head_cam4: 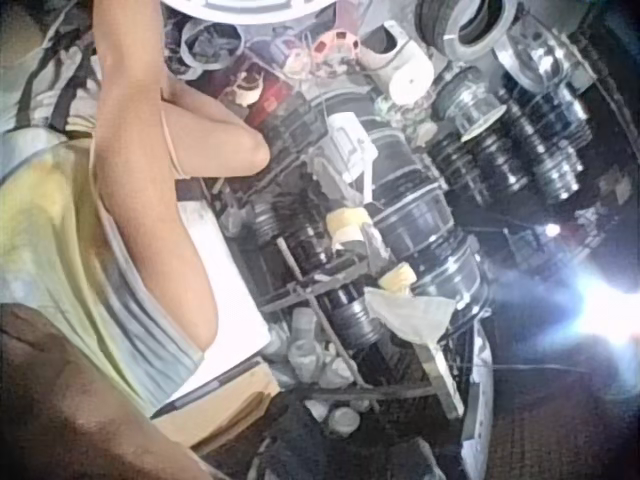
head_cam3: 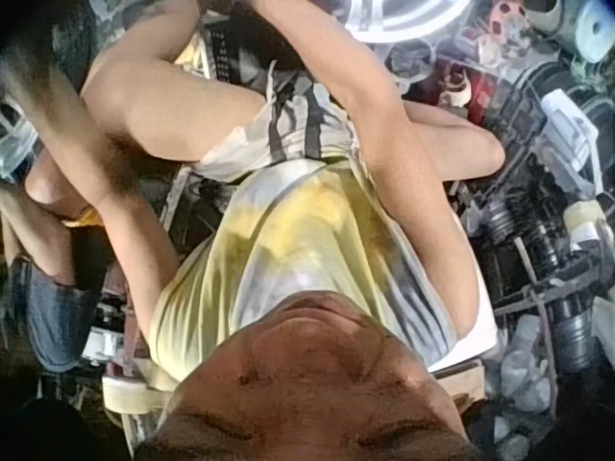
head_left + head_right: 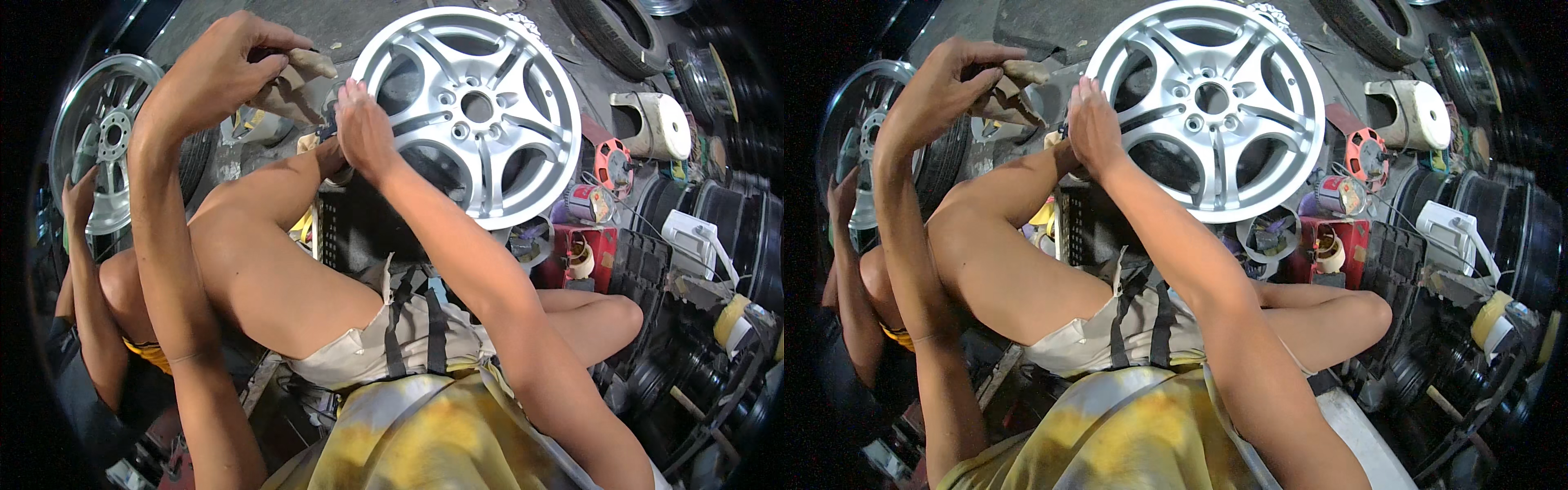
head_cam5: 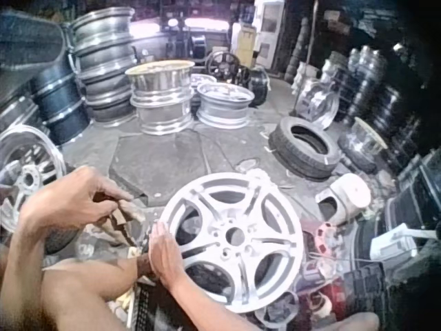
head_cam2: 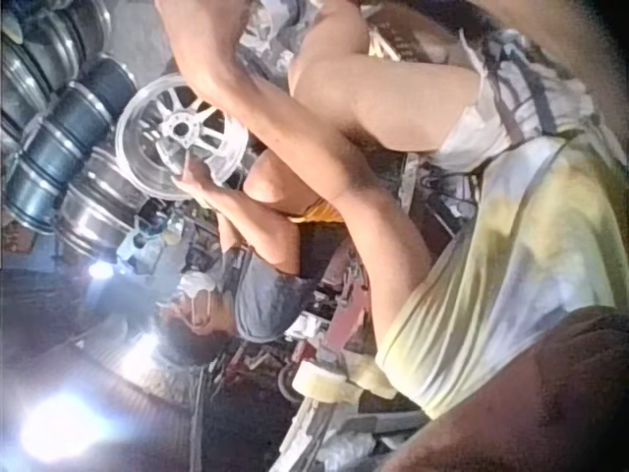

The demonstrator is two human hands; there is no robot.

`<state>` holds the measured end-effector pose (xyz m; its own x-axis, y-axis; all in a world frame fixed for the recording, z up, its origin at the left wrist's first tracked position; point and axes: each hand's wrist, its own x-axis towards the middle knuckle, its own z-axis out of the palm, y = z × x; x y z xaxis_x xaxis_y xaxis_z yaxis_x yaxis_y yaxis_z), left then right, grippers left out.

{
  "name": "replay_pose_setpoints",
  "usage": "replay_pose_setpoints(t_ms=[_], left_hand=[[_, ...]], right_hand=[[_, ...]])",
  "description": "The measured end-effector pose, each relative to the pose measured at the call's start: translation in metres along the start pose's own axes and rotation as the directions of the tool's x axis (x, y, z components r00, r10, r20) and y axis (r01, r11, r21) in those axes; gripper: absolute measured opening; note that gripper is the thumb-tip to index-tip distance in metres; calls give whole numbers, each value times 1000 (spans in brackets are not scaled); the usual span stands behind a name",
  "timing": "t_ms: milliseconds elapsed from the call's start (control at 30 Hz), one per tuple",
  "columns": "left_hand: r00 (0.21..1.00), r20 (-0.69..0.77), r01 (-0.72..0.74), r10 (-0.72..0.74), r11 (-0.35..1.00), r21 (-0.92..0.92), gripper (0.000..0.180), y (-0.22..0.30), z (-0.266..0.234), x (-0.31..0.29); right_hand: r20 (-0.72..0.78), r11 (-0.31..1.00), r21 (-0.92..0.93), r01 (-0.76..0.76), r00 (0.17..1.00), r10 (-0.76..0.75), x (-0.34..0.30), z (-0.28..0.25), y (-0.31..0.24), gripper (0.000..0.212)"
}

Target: The person sits on the floor and scrubs a silver car wheel rim with a cloth. They wipe the spokes and the outer rim repeatedly, occasionally dipping the cloth into a container. Another person is visible in the background working on a tire.

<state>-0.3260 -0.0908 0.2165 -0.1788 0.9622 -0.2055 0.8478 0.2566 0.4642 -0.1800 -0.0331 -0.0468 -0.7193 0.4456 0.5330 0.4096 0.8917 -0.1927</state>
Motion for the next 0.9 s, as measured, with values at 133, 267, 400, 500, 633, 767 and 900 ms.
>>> replay_pose_setpoints(t_ms=[133, 267, 400, 500, 633, 767, 900], left_hand=[[999, -46, -20, 17, 997, -75, 34, -3, 1, -4], [999, -34, -1, 0, 1000, -23, 34, -1, -3, -10], [999, -29, 36, -39, 993, -117, 34, -3, -5, -16], [999, -41, -21, 18, 995, -93, 34, -5, -5, -18], [998, -55, 28, -30, 999, -47, 31, 13, -7, -20], [945, -321, -40, 64, 996, 80, 29, 54, 4, -37], [870, -493, 35, 23, 994, 108, 32, 67, 20, -54]], right_hand=[[219, 949, 307, -66, 976, -2, -90, -85, -6, 43], [483, 977, 149, -154, 873, 65, -209, -198, 52, 50], [397, 887, -62, -458, 804, 443, -226, -231, 147, 42], [292, 812, -263, -521, 759, 582, -184, -211, 212, 38], [195, 773, -420, -476, 785, 589, -107, -152, 304, 33], [115, 910, -330, -252, 946, 303, -18, -74, 358, 32], [235, 947, -135, -291, 919, 316, 77, 0, 305, 35]])
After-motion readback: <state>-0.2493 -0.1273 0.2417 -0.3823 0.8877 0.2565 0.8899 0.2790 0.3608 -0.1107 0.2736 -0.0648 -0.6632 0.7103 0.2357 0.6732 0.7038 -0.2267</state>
